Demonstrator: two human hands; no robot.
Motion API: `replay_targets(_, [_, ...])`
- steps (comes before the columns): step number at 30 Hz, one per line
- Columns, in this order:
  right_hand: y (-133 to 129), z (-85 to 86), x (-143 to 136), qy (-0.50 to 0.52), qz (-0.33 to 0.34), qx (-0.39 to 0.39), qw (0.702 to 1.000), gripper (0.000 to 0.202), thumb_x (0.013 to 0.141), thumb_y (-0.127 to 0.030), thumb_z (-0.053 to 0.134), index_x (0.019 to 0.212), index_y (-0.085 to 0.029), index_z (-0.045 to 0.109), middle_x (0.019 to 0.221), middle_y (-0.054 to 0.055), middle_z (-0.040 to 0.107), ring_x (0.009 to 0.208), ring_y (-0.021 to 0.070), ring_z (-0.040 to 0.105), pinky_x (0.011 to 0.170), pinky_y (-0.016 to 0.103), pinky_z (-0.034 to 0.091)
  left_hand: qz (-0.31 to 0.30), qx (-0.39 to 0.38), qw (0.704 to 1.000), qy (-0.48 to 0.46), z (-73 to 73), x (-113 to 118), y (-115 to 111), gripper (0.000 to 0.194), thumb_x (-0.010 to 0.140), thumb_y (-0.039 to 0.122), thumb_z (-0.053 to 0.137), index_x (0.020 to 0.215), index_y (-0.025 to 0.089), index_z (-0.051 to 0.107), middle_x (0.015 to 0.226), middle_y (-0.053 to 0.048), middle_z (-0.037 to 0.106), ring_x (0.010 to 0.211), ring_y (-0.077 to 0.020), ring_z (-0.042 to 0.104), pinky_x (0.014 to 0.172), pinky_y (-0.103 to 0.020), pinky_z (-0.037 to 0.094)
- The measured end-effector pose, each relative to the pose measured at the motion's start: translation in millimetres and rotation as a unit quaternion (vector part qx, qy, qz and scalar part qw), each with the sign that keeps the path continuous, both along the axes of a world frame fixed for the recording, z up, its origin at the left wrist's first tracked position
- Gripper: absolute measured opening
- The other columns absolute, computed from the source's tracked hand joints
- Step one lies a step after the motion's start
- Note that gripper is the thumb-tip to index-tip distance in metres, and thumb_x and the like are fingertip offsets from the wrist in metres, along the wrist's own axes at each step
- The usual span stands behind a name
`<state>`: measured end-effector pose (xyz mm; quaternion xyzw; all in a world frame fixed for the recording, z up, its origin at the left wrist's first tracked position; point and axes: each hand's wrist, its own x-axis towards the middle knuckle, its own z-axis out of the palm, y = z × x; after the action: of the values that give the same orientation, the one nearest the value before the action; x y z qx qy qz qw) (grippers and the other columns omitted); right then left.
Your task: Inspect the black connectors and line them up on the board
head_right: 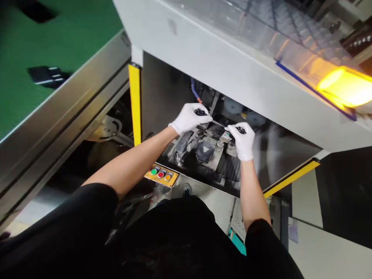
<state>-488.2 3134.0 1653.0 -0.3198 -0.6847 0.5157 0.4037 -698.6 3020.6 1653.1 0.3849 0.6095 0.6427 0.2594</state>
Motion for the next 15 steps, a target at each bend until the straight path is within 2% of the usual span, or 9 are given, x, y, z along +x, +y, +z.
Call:
replay_targets(2, [34, -21.9, -17, -0.028, 0.034, -0.024, 0.999, 0.043, 0.071, -0.048, 0.093, 0.074, -0.023, 0.058, 0.07, -0.003, 0.067, 0.076, 0.0231, 0.077, 0.074, 0.034, 0.057, -0.09, -0.052, 0.995, -0.01, -18.4, -8, 38, 0.027, 0.064, 0.028, 0.091, 0.066, 0.014, 0.068, 0.065, -0.004, 0.07, 0.064, -0.0154, 0.063, 0.069, -0.03, 0.051])
replay_targets(3, [42, -32.1, -25, -0.034, 0.055, -0.049, 0.997, 0.046, 0.072, -0.051, 0.092, 0.074, -0.023, 0.056, 0.067, -0.003, 0.066, 0.074, 0.0235, 0.077, 0.071, 0.033, 0.056, -0.117, -0.064, 0.991, -0.027, -26.9, -9, 46, 0.027, 0.064, 0.029, 0.09, 0.066, 0.014, 0.068, 0.063, -0.004, 0.069, 0.062, -0.015, 0.063, 0.067, -0.03, 0.05])
replay_targets(5, [44, -46.5, -33, -0.022, 0.079, -0.082, 0.993, 0.045, 0.076, -0.052, 0.089, 0.075, -0.023, 0.055, 0.065, -0.003, 0.068, 0.071, 0.0234, 0.078, 0.07, 0.032, 0.055, -0.134, -0.058, 0.988, -0.058, -39.0, -10, 49, 0.027, 0.066, 0.032, 0.09, 0.071, 0.014, 0.07, 0.066, -0.005, 0.072, 0.062, -0.0152, 0.065, 0.065, -0.029, 0.049])
replay_targets(9, [27, -51.9, -34, -0.01, 0.082, -0.06, 0.995, 0.035, 0.08, -0.042, 0.086, 0.075, -0.023, 0.057, 0.067, -0.001, 0.072, 0.068, 0.0215, 0.077, 0.074, 0.033, 0.057, -0.109, -0.036, 0.989, -0.092, -46.8, -7, 35, 0.035, 0.065, 0.037, 0.095, 0.076, 0.014, 0.071, 0.07, -0.005, 0.074, 0.065, -0.0162, 0.067, 0.064, -0.028, 0.049])
replay_targets(12, [22, -54.7, -30, -0.025, 0.062, -0.035, 0.997, 0.033, 0.083, -0.044, 0.084, 0.078, -0.024, 0.058, 0.07, -0.002, 0.072, 0.069, 0.0211, 0.076, 0.077, 0.035, 0.058, -0.068, -0.016, 0.993, -0.1, -50.5, -4, 31, 0.042, 0.061, 0.043, 0.099, 0.073, 0.015, 0.07, 0.071, -0.004, 0.073, 0.066, -0.016, 0.066, 0.066, -0.029, 0.051])
replay_targets(15, [22, -65.3, -26, -0.025, 0.029, 0.007, 0.999, 0.032, 0.083, -0.045, 0.084, 0.082, -0.025, 0.059, 0.08, -0.001, 0.073, 0.078, 0.0215, 0.077, 0.084, 0.037, 0.059, -0.025, 0.009, 0.996, -0.088, -56.3, 0, 30, 0.048, 0.057, 0.05, 0.101, 0.072, 0.015, 0.071, 0.074, -0.004, 0.073, 0.07, -0.0162, 0.065, 0.07, -0.03, 0.053])
